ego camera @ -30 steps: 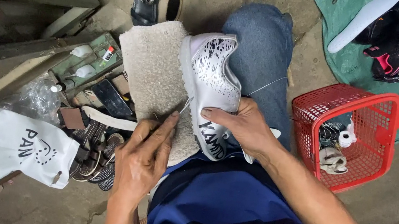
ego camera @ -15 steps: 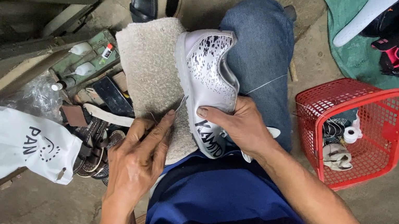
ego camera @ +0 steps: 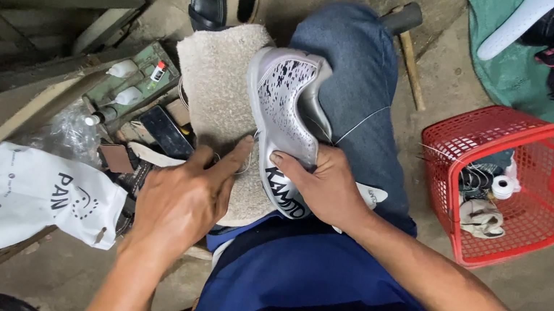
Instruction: The person sits on the floor and sews a white sneaker using a needle and thread. They repeatedly push the needle through the shoe's upper and pull the thread to secure the stitches.
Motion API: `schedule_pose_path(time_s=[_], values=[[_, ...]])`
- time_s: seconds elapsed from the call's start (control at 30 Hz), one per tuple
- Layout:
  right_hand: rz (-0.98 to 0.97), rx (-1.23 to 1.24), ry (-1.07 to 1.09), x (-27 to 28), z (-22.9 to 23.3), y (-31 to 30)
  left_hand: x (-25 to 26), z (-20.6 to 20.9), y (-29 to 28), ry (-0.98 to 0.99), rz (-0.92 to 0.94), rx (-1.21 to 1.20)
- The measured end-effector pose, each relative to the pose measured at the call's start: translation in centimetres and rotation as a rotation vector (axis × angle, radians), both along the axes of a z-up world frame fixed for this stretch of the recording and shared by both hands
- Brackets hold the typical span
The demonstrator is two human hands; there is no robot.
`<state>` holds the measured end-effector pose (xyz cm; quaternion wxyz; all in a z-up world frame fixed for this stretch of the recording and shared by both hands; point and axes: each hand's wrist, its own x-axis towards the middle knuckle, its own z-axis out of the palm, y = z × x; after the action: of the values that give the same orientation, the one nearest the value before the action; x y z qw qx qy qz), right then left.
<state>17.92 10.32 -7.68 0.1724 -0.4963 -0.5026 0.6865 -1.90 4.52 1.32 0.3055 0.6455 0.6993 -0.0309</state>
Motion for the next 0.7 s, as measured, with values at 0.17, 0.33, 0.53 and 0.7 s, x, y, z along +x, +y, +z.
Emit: schedule_pose_path(time_s=[0.17,0.33,0.53,0.7], values=[[0.035,0.075,0.056,0.0,-0.9,0.1,-0.2,0.1,2.1,0.14,-0.144,-0.225],[0.049,0.028,0.065,0.1,-0.9,0.9,-0.2,-0.8,2.7,0.161,-0.19,-0.215],[-0.057,-0.047,0.095,0.5,-3.3,0.5,0.7,-1.0,2.8,0.148,-0.14,-0.063],[-0.065,-0.018,0.095,0.2,-2.1,0.6,1.0,-2.7,1.6,0.2,-0.089,-0.009]])
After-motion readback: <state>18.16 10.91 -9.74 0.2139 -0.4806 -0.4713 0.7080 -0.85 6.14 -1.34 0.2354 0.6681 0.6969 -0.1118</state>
